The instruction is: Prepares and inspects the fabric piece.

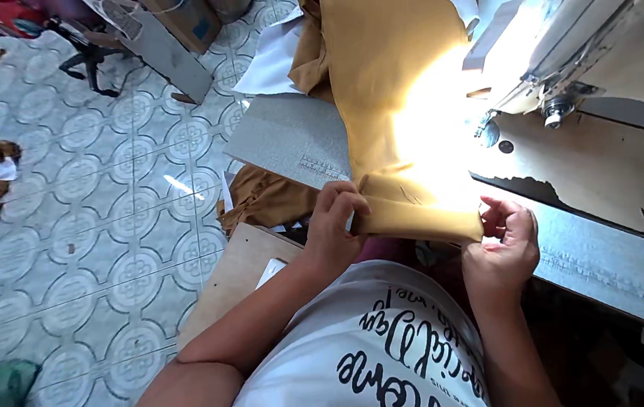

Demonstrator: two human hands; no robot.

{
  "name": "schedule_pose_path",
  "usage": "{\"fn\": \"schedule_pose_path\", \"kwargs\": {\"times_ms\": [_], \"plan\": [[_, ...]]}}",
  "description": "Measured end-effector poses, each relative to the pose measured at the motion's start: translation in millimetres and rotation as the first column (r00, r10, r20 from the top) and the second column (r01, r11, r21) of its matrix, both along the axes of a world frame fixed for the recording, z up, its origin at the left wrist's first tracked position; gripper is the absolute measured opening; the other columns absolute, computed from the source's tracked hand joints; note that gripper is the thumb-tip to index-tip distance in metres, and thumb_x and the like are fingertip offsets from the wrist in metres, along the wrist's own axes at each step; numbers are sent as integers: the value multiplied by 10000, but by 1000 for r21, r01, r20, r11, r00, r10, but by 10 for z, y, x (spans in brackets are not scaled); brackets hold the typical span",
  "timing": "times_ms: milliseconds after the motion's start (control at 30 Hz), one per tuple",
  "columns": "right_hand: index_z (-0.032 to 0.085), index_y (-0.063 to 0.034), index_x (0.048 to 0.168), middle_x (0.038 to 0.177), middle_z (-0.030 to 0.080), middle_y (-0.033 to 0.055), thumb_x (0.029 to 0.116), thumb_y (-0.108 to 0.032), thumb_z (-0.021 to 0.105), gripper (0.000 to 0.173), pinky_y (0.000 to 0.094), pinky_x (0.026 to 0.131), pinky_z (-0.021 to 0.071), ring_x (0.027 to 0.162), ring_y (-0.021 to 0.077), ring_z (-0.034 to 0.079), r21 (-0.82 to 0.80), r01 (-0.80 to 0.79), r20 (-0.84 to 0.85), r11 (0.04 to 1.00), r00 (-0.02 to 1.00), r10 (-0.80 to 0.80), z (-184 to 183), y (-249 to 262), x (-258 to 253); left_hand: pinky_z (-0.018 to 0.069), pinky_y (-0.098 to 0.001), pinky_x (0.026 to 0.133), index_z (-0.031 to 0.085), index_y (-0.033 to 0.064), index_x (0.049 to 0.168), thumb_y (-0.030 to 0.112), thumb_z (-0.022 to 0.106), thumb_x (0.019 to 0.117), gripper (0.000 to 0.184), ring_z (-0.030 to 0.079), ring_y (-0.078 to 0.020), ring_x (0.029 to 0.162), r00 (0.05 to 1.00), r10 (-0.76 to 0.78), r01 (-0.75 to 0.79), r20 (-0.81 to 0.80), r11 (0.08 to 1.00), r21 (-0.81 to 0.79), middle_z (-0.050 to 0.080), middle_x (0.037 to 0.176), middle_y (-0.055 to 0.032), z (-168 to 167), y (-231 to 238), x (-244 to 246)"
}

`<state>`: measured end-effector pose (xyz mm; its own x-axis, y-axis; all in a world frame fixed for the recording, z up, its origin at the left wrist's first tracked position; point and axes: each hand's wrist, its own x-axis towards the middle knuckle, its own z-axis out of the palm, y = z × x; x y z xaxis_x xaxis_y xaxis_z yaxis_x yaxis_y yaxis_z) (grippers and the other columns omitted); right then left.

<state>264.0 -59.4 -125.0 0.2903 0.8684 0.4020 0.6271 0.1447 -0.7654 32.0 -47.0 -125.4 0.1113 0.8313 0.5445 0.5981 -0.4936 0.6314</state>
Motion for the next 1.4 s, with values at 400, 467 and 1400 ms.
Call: {"fn": "schedule_pose_path", "kwargs": {"times_ms": [400, 467, 1400], "plan": [[736, -45, 1223, 959, 780, 107, 944, -23, 626, 300, 405, 793, 583, 871, 263, 752, 190, 149, 431, 970, 875, -219, -55, -12, -6, 263, -459, 1212, 726, 276, 977, 166, 565, 1041, 205, 409, -208, 1396, 915, -395, 403, -85, 909, 104, 607, 1266, 19, -126, -68, 72], [732, -63, 1250, 988, 787, 97, 953, -27, 613, 323, 402, 885, 581, 887, 242, 762, 177, 148, 451, 973, 867, -214, -52, -22, -4, 286, -484, 1205, 736, 255, 997, 158, 552, 1047, 214, 480, -198, 1348, 919, -366, 380, -146, 921, 84, 660, 1191, 25, -119, -60, 85], [723, -129, 1166, 1149, 732, 85, 1006, -283, 667, 229, 404, 949, 491, 1070, 243, 661, 260, -303, 502, 917, 853, 139, 145, -266, -282, 559, -418, 747, 736, 45, 1154, 11, 598, 921, 274, 635, -322, 964, 806, -190, 173, -561, 981, -84, 618, 1188, -184, 720, 258, 336]]}}
